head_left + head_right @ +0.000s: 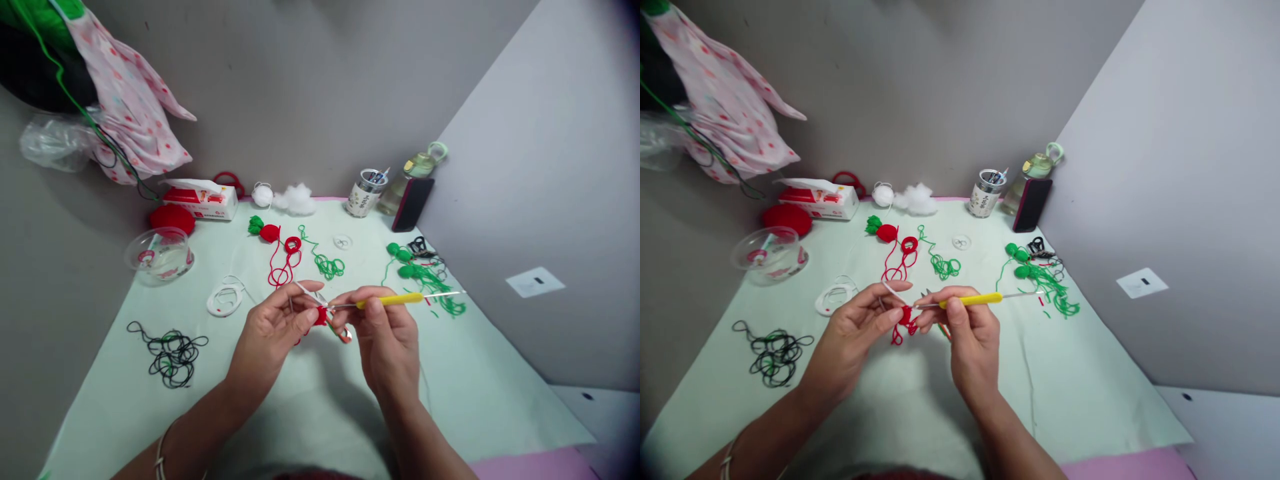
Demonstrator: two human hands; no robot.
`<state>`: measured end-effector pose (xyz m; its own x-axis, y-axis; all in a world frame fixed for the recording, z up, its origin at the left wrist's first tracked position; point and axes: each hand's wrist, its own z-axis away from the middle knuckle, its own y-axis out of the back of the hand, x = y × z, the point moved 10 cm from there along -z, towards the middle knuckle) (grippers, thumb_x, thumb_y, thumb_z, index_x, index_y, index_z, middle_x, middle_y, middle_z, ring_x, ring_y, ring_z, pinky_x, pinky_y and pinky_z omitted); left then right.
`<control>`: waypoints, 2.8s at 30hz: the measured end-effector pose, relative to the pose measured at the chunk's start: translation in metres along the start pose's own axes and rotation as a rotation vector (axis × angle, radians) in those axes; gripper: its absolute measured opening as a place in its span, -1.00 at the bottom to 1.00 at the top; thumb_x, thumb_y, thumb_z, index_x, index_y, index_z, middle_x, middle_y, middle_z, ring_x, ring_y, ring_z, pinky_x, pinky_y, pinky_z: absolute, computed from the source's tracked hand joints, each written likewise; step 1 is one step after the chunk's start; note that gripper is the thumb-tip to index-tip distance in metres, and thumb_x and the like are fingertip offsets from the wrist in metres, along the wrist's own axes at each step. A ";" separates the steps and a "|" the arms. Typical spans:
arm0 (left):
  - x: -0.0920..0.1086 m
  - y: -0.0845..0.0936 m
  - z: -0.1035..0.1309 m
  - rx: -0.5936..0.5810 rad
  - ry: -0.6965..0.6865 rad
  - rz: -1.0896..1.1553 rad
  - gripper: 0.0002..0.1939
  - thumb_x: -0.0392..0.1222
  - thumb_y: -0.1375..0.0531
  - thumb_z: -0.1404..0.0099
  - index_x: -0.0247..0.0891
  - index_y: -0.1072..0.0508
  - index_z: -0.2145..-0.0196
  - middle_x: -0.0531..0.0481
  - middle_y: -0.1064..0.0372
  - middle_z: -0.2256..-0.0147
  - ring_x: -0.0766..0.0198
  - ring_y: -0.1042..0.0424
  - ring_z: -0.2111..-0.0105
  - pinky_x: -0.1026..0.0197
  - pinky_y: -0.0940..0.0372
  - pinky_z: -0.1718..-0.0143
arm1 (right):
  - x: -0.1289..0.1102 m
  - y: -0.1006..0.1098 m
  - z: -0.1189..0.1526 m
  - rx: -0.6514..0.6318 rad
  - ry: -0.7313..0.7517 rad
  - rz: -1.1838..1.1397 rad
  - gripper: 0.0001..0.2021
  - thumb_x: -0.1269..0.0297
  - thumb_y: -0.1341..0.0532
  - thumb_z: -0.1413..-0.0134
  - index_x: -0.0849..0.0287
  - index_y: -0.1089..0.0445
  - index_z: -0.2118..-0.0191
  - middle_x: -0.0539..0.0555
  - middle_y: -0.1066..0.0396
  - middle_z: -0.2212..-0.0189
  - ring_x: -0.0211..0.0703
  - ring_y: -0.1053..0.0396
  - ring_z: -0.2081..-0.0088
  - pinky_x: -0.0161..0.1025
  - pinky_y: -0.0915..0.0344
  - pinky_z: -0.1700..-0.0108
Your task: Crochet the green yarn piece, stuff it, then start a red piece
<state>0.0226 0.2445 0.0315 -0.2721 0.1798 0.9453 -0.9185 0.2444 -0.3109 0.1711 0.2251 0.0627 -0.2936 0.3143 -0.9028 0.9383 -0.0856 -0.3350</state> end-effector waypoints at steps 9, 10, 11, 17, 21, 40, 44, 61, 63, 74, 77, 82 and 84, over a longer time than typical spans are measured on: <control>-0.001 0.000 -0.002 0.003 -0.011 0.009 -0.76 -0.15 -0.31 -0.33 -0.07 -0.57 0.04 0.08 -0.46 0.31 0.37 -0.44 0.28 0.35 -0.31 0.25 | 0.000 -0.004 0.000 -0.044 -0.005 -0.044 -0.81 0.27 -0.13 -0.41 0.13 -0.50 0.17 0.08 -0.59 0.30 -0.25 -0.53 0.40 -0.32 -0.45 0.41; -0.001 0.001 -0.002 0.005 -0.012 0.008 -0.75 -0.15 -0.32 -0.33 -0.07 -0.57 0.04 0.08 -0.47 0.31 0.37 -0.44 0.28 0.35 -0.32 0.25 | 0.000 -0.003 0.001 -0.039 0.002 -0.024 -0.80 0.27 -0.12 -0.41 0.12 -0.50 0.16 0.08 -0.59 0.28 -0.25 -0.53 0.39 -0.31 -0.46 0.39; -0.001 0.001 -0.002 0.010 -0.015 0.008 -0.75 -0.16 -0.32 -0.32 -0.07 -0.57 0.03 0.08 -0.47 0.30 0.36 -0.45 0.27 0.35 -0.33 0.23 | -0.001 -0.002 0.002 -0.033 0.012 -0.001 -0.79 0.28 -0.11 -0.42 0.12 -0.51 0.15 0.08 -0.59 0.26 -0.25 -0.54 0.37 -0.30 -0.48 0.37; 0.006 0.003 0.000 0.047 -0.058 -0.050 -0.72 -0.26 -0.34 -0.27 -0.08 -0.57 0.05 0.09 -0.50 0.30 0.36 -0.48 0.24 0.33 -0.36 0.13 | -0.016 -0.006 0.010 -0.056 0.156 0.189 -0.76 0.38 -0.08 -0.43 0.07 -0.50 0.08 0.07 -0.56 0.21 -0.24 -0.55 0.33 -0.25 -0.50 0.30; 0.018 0.007 0.005 0.130 -0.218 -0.221 -0.73 -0.31 -0.32 -0.28 -0.06 -0.59 0.08 0.10 -0.51 0.29 0.36 -0.47 0.21 0.32 -0.34 0.07 | -0.034 -0.016 0.017 -0.114 0.353 0.416 -0.74 0.48 -0.07 -0.39 0.11 -0.49 0.05 0.08 -0.56 0.21 -0.22 -0.54 0.27 -0.20 -0.51 0.23; 0.010 0.002 0.001 0.046 -0.009 -0.124 -0.62 -0.25 -0.38 -0.22 -0.08 -0.52 0.00 0.15 -0.47 0.40 0.35 -0.47 0.26 0.27 -0.30 0.05 | -0.039 -0.022 0.019 -0.177 0.444 0.463 -0.70 0.58 -0.14 -0.30 0.11 -0.52 0.04 0.08 -0.58 0.26 -0.14 -0.52 0.18 -0.14 -0.51 0.17; 0.006 0.002 0.000 0.031 0.019 -0.036 -0.57 -0.22 -0.39 -0.23 -0.09 -0.48 -0.05 0.15 -0.46 0.41 0.34 -0.46 0.28 0.25 -0.30 0.07 | -0.039 -0.020 0.021 -0.121 0.473 0.483 -0.66 0.60 -0.13 -0.29 0.08 -0.53 0.02 0.07 -0.59 0.24 -0.14 -0.52 0.18 -0.15 -0.50 0.19; 0.007 0.005 -0.001 0.054 0.012 -0.013 -0.65 -0.22 -0.37 -0.26 -0.10 -0.51 -0.01 0.12 -0.47 0.34 0.38 -0.45 0.31 0.33 -0.36 0.25 | -0.026 -0.008 0.011 -0.068 0.274 0.294 -0.75 0.40 -0.09 -0.40 0.09 -0.52 0.06 0.08 -0.56 0.24 -0.20 -0.54 0.36 -0.18 -0.51 0.32; 0.010 0.005 0.000 0.069 0.006 -0.037 -0.65 -0.22 -0.36 -0.26 -0.12 -0.51 -0.01 0.10 -0.48 0.33 0.36 -0.47 0.30 0.32 -0.37 0.26 | -0.029 -0.010 0.012 -0.076 0.296 0.334 -0.74 0.43 -0.08 -0.39 0.09 -0.52 0.05 0.08 -0.56 0.23 -0.21 -0.54 0.36 -0.18 -0.51 0.31; 0.020 0.013 0.009 0.206 -0.277 -0.310 -0.77 -0.27 -0.33 -0.29 -0.06 -0.60 0.11 0.06 -0.56 0.15 0.28 -0.48 0.07 0.22 -0.28 -0.11 | -0.048 -0.035 0.025 -0.256 0.538 0.612 -0.71 0.60 -0.12 -0.29 0.16 -0.49 0.04 0.14 -0.59 0.24 -0.08 -0.56 0.08 -0.13 -0.55 0.14; 0.015 0.011 0.005 0.179 -0.197 -0.190 -0.74 -0.28 -0.35 -0.26 -0.09 -0.59 0.09 0.06 -0.55 0.25 0.29 -0.50 0.17 0.24 -0.36 0.00 | -0.047 -0.037 0.028 -0.272 0.564 0.629 -0.72 0.56 -0.13 -0.31 0.14 -0.48 0.02 0.17 -0.59 0.20 -0.08 -0.57 0.09 -0.13 -0.57 0.16; 0.010 0.003 0.001 0.130 -0.055 0.089 -0.59 -0.29 -0.39 -0.19 -0.16 -0.52 0.00 0.08 -0.51 0.32 0.35 -0.50 0.29 0.32 -0.41 0.21 | -0.044 -0.039 0.042 -0.250 0.683 0.904 -0.54 0.61 -0.17 -0.24 0.04 -0.41 -0.16 0.16 -0.58 0.05 -0.17 -0.59 0.15 -0.30 -0.57 0.23; 0.009 0.002 0.001 0.137 -0.041 0.152 -0.54 -0.29 -0.42 -0.16 -0.14 -0.51 -0.03 0.08 -0.49 0.28 0.36 -0.50 0.26 0.33 -0.40 0.18 | -0.044 -0.041 0.048 -0.248 0.735 0.998 -0.46 0.63 -0.21 -0.20 0.00 -0.37 -0.23 0.15 -0.57 0.01 -0.16 -0.59 0.12 -0.32 -0.57 0.22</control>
<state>0.0178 0.2457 0.0398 -0.4191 0.1646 0.8929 -0.8958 0.0855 -0.4363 0.1368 0.1695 0.1035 0.6559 0.6722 -0.3433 0.7248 -0.4340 0.5350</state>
